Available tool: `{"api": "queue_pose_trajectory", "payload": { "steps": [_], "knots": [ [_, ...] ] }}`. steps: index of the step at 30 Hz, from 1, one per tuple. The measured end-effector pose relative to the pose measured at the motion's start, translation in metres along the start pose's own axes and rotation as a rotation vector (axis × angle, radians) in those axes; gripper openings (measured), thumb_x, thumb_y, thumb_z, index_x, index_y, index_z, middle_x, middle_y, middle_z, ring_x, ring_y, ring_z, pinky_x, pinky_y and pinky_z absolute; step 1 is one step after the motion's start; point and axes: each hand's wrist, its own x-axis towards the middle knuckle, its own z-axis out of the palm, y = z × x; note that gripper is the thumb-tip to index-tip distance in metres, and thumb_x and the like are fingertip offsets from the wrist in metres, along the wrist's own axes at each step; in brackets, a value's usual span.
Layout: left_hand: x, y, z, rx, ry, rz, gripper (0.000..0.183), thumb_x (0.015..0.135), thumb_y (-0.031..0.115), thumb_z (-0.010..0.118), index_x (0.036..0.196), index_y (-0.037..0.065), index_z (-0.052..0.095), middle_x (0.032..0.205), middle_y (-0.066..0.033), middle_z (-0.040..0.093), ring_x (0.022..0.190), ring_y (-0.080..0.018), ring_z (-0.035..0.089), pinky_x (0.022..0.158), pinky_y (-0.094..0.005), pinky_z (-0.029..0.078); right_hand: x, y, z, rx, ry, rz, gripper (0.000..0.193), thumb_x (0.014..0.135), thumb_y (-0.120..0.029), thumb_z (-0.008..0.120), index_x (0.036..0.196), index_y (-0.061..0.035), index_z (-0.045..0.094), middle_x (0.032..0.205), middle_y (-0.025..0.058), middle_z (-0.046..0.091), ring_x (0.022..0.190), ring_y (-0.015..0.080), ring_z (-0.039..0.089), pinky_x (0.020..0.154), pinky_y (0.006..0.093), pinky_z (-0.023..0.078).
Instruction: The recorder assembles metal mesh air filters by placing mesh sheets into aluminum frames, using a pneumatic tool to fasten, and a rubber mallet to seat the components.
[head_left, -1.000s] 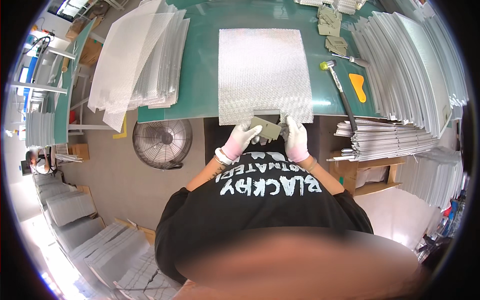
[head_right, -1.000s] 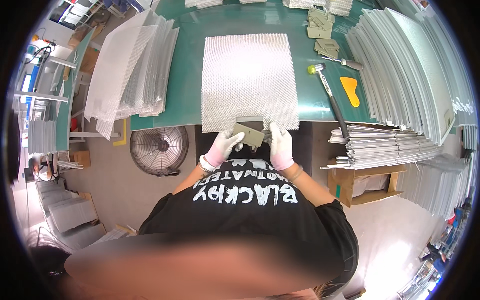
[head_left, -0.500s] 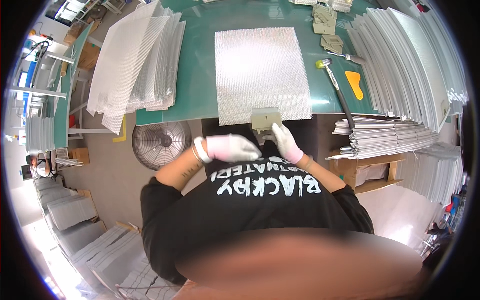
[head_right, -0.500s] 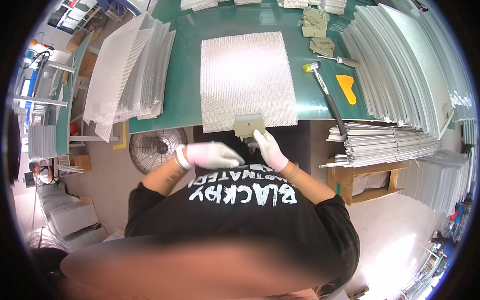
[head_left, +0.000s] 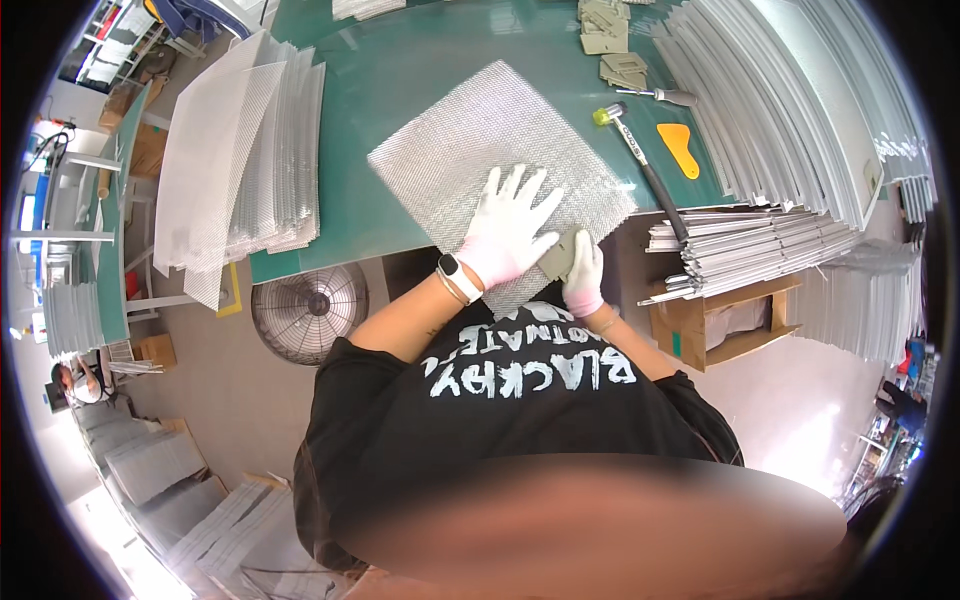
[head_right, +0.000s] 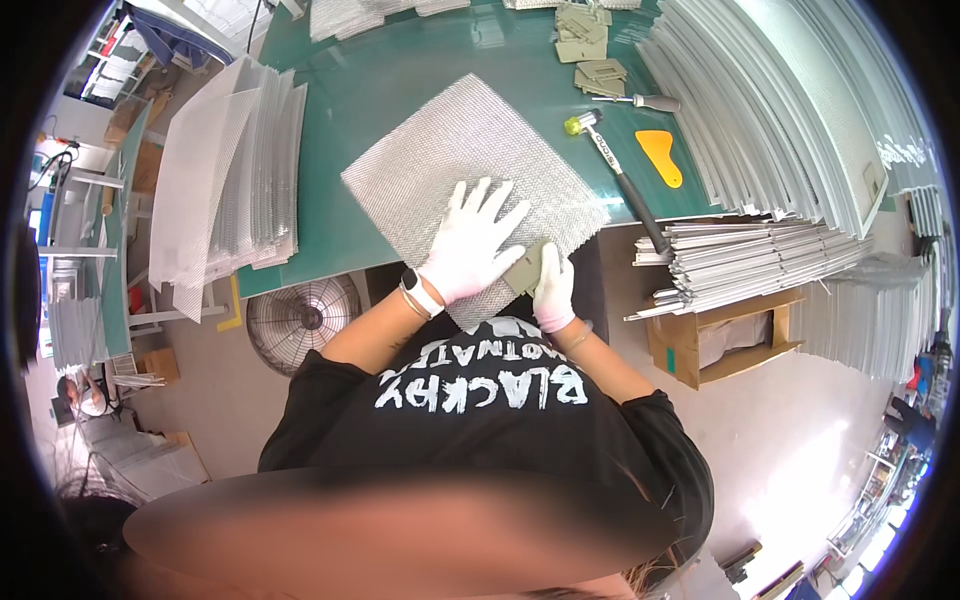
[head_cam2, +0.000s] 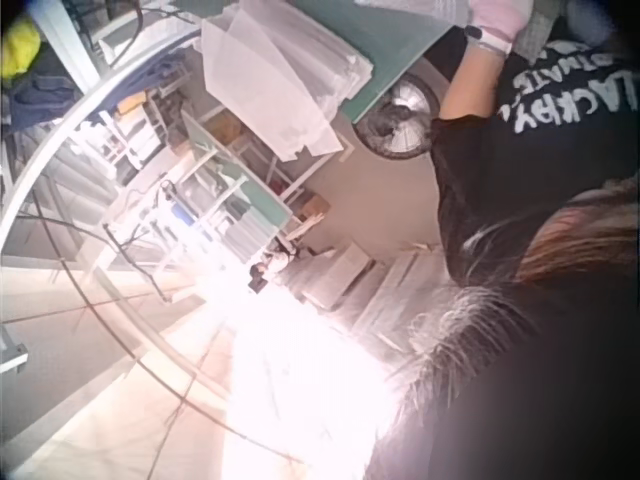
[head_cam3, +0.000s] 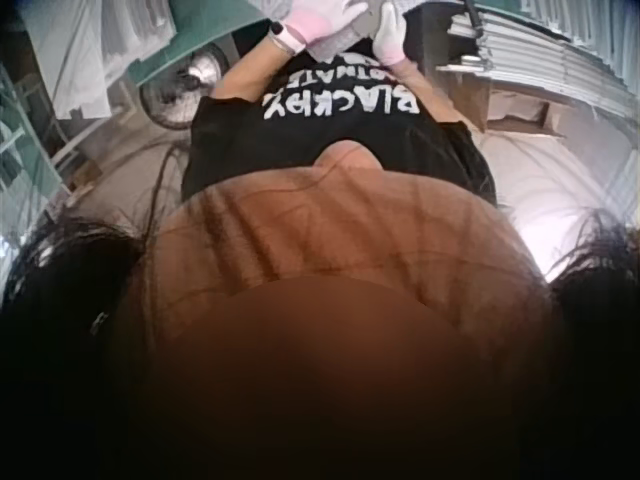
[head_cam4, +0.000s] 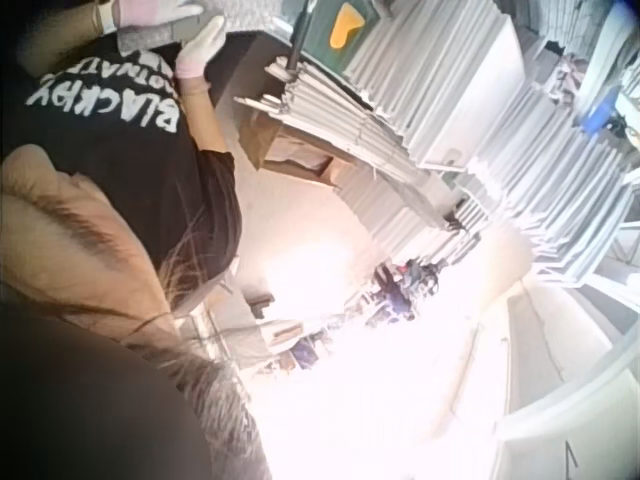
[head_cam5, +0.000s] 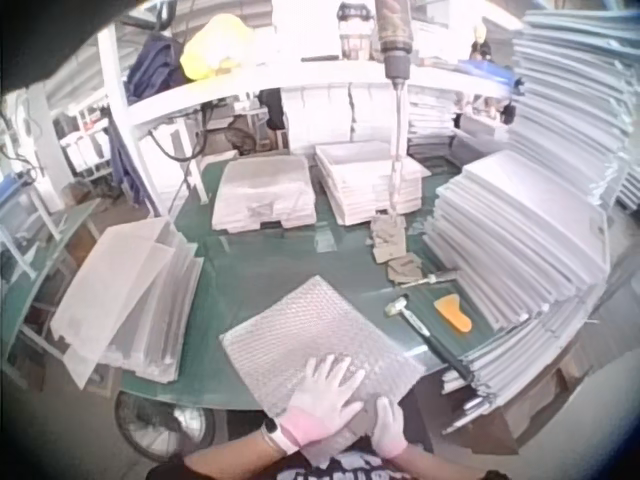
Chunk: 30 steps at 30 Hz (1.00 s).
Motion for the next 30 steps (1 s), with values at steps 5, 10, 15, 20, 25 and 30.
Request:
{"api": "queue_pose_trajectory", "payload": {
  "steps": [5,10,15,20,25,30],
  "knots": [
    [-0.002,0.0,0.0,-0.029,-0.036,-0.022,0.06,0.088,0.042,0.059,0.14,0.015,0.048,0.146,-0.0186,0.04,0.137,-0.0413,0.033,0.114,-0.058,0.019,0.017,-0.038,-0.019,0.776,-0.127,0.579,0.019,0.1,-0.018,0.053,0.103,0.0004,0.06,0.092,0.0065,0.063,0.083,0.0113,0.059,0.069,0.0277,0.049],
    [0.0,0.003,-0.004,-0.031,-0.048,-0.024,0.058,0.088,0.041,0.058,0.139,0.014,0.049,0.146,-0.0179,0.041,0.137,-0.0403,0.033,0.115,-0.0573,0.019,0.011,-0.031,-0.013,0.669,-0.046,0.506,0.023,0.101,-0.02,0.052,0.104,0.0013,0.061,0.09,0.0052,0.063,0.084,0.0111,0.06,0.076,0.0262,0.05],
    [0.003,-0.003,-0.004,0.022,-0.06,-0.039,0.057,0.088,0.038,0.058,0.139,0.015,0.049,0.145,-0.0175,0.041,0.138,-0.0403,0.032,0.114,-0.0585,0.019,0.03,-0.031,-0.003,0.975,-0.213,0.926,0.035,0.099,-0.034,0.053,0.103,0.0007,0.06,0.083,0.0094,0.065,0.068,0.0181,0.063,0.059,0.0301,0.053],
    [0.01,-0.091,-0.007,-0.436,0.023,0.157,0.053,0.094,0.03,0.056,0.142,0.012,0.044,0.142,-0.0153,0.047,0.136,-0.033,0.04,0.117,-0.0454,0.024,0.048,-0.035,-0.028,0.447,-1.395,0.332,0.051,0.097,-0.044,0.053,0.108,0.0045,0.064,0.098,0.0163,0.07,0.089,0.0256,0.069,0.078,0.0364,0.056],
    [-0.029,-0.161,-0.027,-0.783,0.49,-0.717,0.054,0.097,0.02,0.055,0.142,-0.003,0.037,0.141,-0.0187,0.047,0.134,-0.028,0.042,0.114,-0.0361,0.031,0.164,-0.065,-0.116,0.492,-1.233,0.392,0.039,0.094,-0.028,0.059,0.115,0.0048,0.064,0.1,0.0158,0.07,0.096,0.0205,0.066,0.09,0.0356,0.051],
    [-0.012,-0.162,-0.042,-1.811,0.618,-0.768,0.052,0.097,0.02,0.054,0.14,-0.006,0.037,0.14,-0.0169,0.046,0.13,-0.0245,0.044,0.11,-0.0349,0.034,0.214,-0.022,-0.041,-0.435,-0.593,0.041,0.059,0.09,-0.046,0.058,0.117,0.0067,0.055,0.115,0.0274,0.059,0.112,0.0393,0.057,0.097,0.0429,0.046]
  ]
}}
